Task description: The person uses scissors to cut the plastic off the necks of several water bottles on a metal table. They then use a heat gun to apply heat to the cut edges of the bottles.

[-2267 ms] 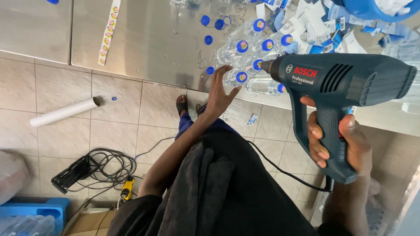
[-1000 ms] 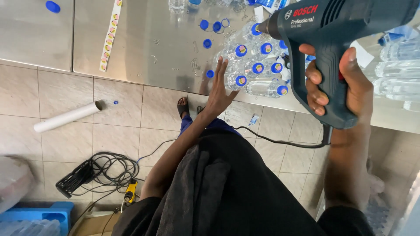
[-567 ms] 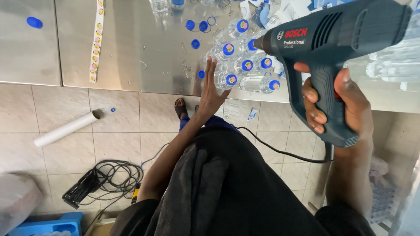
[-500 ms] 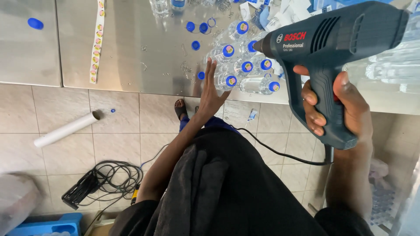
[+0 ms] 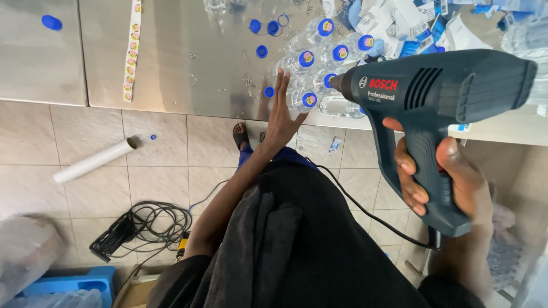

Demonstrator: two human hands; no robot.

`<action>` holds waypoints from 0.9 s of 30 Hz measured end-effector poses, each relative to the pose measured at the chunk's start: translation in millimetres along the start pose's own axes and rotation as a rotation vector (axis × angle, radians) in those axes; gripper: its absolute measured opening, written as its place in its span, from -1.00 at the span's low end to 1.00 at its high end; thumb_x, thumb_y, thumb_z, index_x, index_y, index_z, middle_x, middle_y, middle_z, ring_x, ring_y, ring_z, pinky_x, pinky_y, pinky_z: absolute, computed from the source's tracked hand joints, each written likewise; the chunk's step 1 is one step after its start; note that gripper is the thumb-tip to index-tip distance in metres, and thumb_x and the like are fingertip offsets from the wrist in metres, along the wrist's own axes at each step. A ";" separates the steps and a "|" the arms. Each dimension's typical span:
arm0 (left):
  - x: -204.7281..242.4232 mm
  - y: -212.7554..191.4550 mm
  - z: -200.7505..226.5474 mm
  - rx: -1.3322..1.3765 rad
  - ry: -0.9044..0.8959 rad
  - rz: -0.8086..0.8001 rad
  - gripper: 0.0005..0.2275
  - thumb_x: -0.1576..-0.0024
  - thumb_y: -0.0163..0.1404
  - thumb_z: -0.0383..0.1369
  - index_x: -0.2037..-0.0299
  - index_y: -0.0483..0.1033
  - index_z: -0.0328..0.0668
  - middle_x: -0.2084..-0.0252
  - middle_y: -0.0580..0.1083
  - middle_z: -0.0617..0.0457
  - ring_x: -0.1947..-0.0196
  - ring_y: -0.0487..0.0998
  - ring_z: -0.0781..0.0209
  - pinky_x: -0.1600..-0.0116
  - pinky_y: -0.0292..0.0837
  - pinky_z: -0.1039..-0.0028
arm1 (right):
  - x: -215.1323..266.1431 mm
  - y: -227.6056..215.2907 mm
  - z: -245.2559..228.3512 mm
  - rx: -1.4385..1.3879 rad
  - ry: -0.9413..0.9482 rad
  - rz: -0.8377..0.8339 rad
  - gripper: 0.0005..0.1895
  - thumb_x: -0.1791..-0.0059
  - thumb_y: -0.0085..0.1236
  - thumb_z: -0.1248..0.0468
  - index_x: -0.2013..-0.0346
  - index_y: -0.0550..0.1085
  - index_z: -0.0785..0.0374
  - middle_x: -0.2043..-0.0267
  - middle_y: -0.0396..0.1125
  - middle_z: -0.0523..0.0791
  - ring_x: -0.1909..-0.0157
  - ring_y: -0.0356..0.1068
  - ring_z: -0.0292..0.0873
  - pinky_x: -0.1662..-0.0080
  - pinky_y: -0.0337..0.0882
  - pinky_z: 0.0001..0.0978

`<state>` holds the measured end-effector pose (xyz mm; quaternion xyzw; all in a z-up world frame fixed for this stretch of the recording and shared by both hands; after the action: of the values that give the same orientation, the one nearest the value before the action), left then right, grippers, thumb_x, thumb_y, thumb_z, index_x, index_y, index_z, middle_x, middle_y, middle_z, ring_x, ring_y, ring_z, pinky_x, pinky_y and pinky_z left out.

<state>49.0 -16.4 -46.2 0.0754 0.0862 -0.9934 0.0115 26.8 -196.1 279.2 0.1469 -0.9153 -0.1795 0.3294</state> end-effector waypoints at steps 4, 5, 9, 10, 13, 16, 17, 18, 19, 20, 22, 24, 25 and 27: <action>-0.5 3.1 -2.8 -0.003 0.045 0.028 0.02 -0.27 0.28 -0.54 -0.74 -0.33 0.17 -0.80 -0.31 -0.04 -0.81 -0.18 -0.23 -0.53 0.53 0.03 | 12.0 14.0 2.0 0.000 -0.014 0.012 0.00 -0.16 0.33 -0.18 -0.57 0.14 0.47 0.25 0.21 -0.12 0.58 0.14 -0.35 0.64 0.30 -0.55; -0.8 4.5 -5.0 -0.007 0.037 0.033 0.03 -0.28 0.31 -0.50 -0.74 -0.33 0.18 -0.80 -0.30 -0.05 -0.81 -0.17 -0.25 -0.49 0.56 0.05 | 12.8 16.7 4.5 -0.023 0.021 -0.031 0.01 -0.16 0.36 -0.16 -0.59 0.11 0.46 0.25 0.22 -0.09 0.58 0.16 -0.32 0.63 0.32 -0.52; 0.0 3.3 -0.7 0.019 0.046 0.023 0.03 -0.29 0.31 -0.53 -0.73 -0.34 0.18 -0.80 -0.32 -0.06 -0.81 -0.19 -0.26 -0.54 0.51 0.07 | 11.0 26.8 13.9 -0.027 0.070 -0.054 0.02 -0.15 0.37 -0.16 -0.58 0.12 0.50 0.27 0.23 -0.07 0.60 0.18 -0.30 0.65 0.32 -0.48; -0.4 3.8 -2.0 0.017 0.045 0.026 0.03 -0.29 0.31 -0.53 -0.73 -0.34 0.18 -0.80 -0.32 -0.06 -0.81 -0.19 -0.26 -0.54 0.51 0.07 | 10.1 28.3 13.8 -0.026 0.072 -0.057 0.02 -0.15 0.37 -0.16 -0.58 0.12 0.50 0.27 0.23 -0.07 0.60 0.18 -0.30 0.65 0.32 -0.48; 0.2 5.2 -5.0 0.004 0.024 0.012 0.07 -0.25 0.34 -0.53 -0.73 -0.35 0.19 -0.80 -0.33 -0.04 -0.81 -0.17 -0.27 -0.32 0.72 0.20 | 6.7 31.5 11.9 -0.002 0.052 -0.054 0.01 -0.15 0.36 -0.16 -0.55 0.14 0.53 0.27 0.24 -0.08 0.60 0.18 -0.31 0.65 0.33 -0.50; -1.6 6.5 -7.4 0.002 0.007 0.010 0.04 -0.27 0.32 -0.48 -0.72 -0.35 0.19 -0.80 -0.33 -0.03 -0.80 -0.13 -0.30 -0.07 0.79 0.35 | -5.7 33.8 6.0 0.006 0.002 -0.074 -0.02 -0.17 0.34 -0.14 -0.57 0.14 0.49 0.25 0.24 -0.07 0.57 0.19 -0.31 0.62 0.35 -0.51; -2.1 7.3 -9.1 0.009 0.013 0.012 0.05 -0.26 0.33 -0.49 -0.72 -0.35 0.19 -0.79 -0.33 -0.04 -0.80 -0.14 -0.30 -0.21 0.73 0.22 | -13.8 34.7 2.4 -0.008 -0.039 -0.067 -0.03 -0.16 0.35 -0.12 -0.56 0.15 0.50 0.26 0.25 -0.08 0.56 0.20 -0.32 0.61 0.35 -0.53; -0.4 8.4 -10.3 0.017 0.016 0.012 0.06 -0.25 0.33 -0.50 -0.72 -0.36 0.19 -0.79 -0.34 -0.05 -0.80 -0.16 -0.31 -0.35 0.68 0.09 | -20.3 35.6 -0.3 -0.026 -0.079 -0.058 -0.04 -0.15 0.36 -0.10 -0.55 0.16 0.51 0.27 0.26 -0.10 0.56 0.21 -0.34 0.60 0.35 -0.55; 0.4 9.1 -10.2 0.016 0.016 0.011 0.06 -0.25 0.33 -0.50 -0.72 -0.36 0.19 -0.79 -0.34 -0.05 -0.80 -0.16 -0.31 -0.35 0.68 0.09 | -26.3 34.3 -1.0 -0.027 -0.080 -0.058 -0.04 -0.15 0.36 -0.10 -0.55 0.16 0.51 0.27 0.26 -0.10 0.56 0.21 -0.34 0.60 0.35 -0.55; -0.1 8.8 -11.6 0.001 0.007 0.014 0.06 -0.24 0.35 -0.48 -0.72 -0.35 0.19 -0.79 -0.32 -0.05 -0.79 -0.14 -0.30 -0.26 0.73 0.17 | -33.2 32.9 -1.8 0.011 -0.086 -0.059 -0.07 -0.16 0.31 -0.13 -0.54 0.19 0.48 0.27 0.26 -0.11 0.55 0.22 -0.34 0.59 0.35 -0.55; -1.4 8.7 -13.8 -0.016 0.000 0.016 0.06 -0.23 0.36 -0.47 -0.72 -0.33 0.19 -0.79 -0.30 -0.04 -0.79 -0.11 -0.30 -0.16 0.77 0.25 | -43.4 29.5 -3.6 0.047 -0.096 -0.061 -0.09 -0.16 0.26 -0.15 -0.54 0.21 0.44 0.26 0.26 -0.12 0.54 0.23 -0.35 0.58 0.36 -0.55; -0.6 9.8 -15.3 -0.019 -0.006 0.014 0.08 -0.21 0.37 -0.47 -0.72 -0.34 0.20 -0.79 -0.29 -0.04 -0.79 -0.09 -0.31 -0.15 0.78 0.23 | -49.0 27.0 -2.4 0.019 -0.053 -0.089 -0.10 -0.15 0.30 -0.14 -0.53 0.24 0.43 0.26 0.30 -0.14 0.56 0.23 -0.36 0.59 0.37 -0.57; -0.2 8.9 -15.1 -0.019 -0.007 0.013 0.08 -0.21 0.37 -0.47 -0.72 -0.34 0.20 -0.79 -0.29 -0.04 -0.79 -0.09 -0.31 -0.15 0.78 0.23 | -46.1 28.5 -1.8 0.018 -0.053 -0.088 -0.10 -0.15 0.30 -0.14 -0.53 0.24 0.43 0.26 0.30 -0.14 0.56 0.23 -0.36 0.59 0.37 -0.57; -0.9 7.6 -15.0 -0.020 -0.003 0.007 0.08 -0.22 0.37 -0.48 -0.72 -0.34 0.17 -0.79 -0.30 -0.04 -0.79 -0.12 -0.26 -0.33 0.69 0.18 | -42.0 29.6 -1.7 0.001 -0.058 -0.066 -0.11 -0.16 0.27 -0.13 -0.54 0.23 0.42 0.26 0.25 -0.12 0.56 0.22 -0.34 0.59 0.36 -0.54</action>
<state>52.4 -21.3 -61.9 0.0740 0.0957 -0.9925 0.0160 54.6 -153.8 269.9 0.1718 -0.9192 -0.1939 0.2967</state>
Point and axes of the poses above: each hand's wrist, its own x-axis away from the middle knuckle, its own y-axis out of the palm, z = x × y, the point moved 6 cm from there along -x, towards the middle knuckle
